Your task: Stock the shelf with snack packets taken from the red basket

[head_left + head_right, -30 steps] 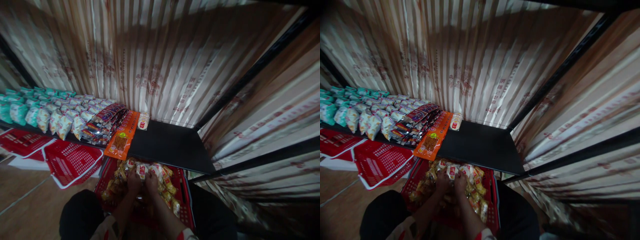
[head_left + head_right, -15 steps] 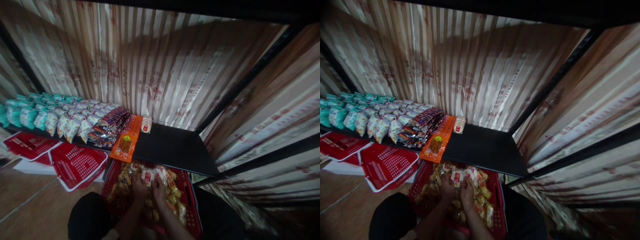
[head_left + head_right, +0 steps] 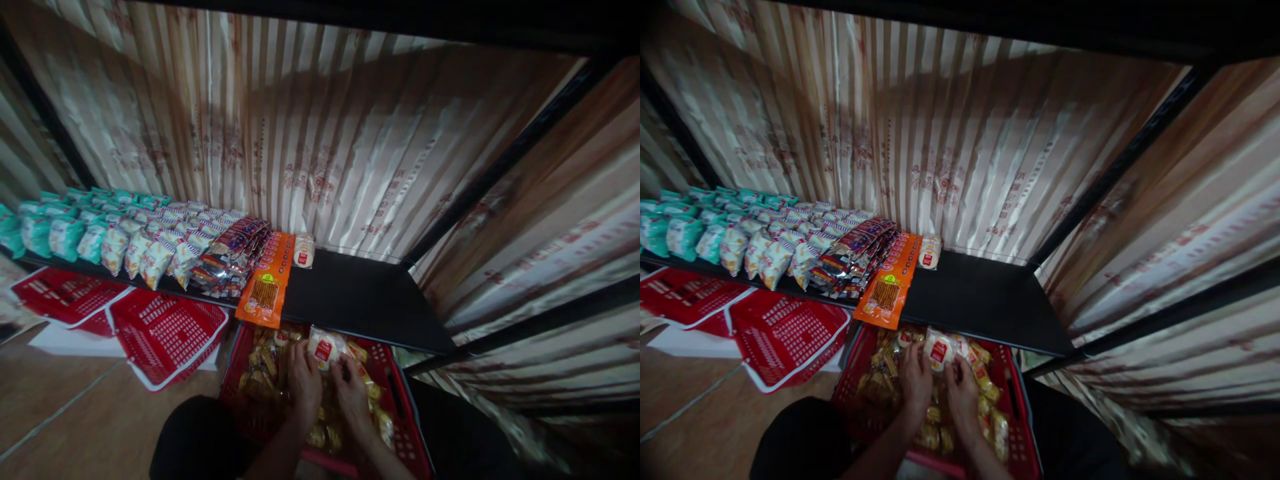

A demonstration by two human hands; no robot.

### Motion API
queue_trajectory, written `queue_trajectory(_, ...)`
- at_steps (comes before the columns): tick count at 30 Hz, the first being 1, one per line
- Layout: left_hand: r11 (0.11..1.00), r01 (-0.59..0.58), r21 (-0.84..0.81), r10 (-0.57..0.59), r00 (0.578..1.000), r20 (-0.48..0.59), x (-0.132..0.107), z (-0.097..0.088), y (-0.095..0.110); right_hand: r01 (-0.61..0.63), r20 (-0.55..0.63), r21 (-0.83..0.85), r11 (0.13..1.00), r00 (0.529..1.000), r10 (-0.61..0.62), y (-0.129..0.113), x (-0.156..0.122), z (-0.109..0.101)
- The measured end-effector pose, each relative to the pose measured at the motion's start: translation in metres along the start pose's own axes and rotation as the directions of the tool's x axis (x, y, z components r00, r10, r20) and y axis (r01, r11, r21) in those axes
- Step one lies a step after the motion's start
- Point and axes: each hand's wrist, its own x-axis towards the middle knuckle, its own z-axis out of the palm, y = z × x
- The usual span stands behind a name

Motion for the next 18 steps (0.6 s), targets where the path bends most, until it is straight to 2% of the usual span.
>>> queue_trajectory(5, 0.999, -0.031, -0.028, 0.031, 0.999, 0.021, 0.016, -0.005, 0.017, 0.041, 0.033, 0.053, 0.998, 0.999, -0.043, -0.018, 0.018, 0.003)
queue_trajectory(11, 0.992, -0.115, 0.047, 0.111, 0.991, 0.073, 0.043, -0.008, 0.034, 0.055, 0.041, 0.083, 0.995, 0.997, -0.059, -0.038, 0.041, 0.008)
queue_trajectory(18, 0.973, -0.142, 0.183, 0.114, 0.981, 0.156, 0.071, -0.009, 0.055, 0.061, 0.078, 0.09, 0.994, 0.995, -0.068, -0.042, 0.073, 0.012)
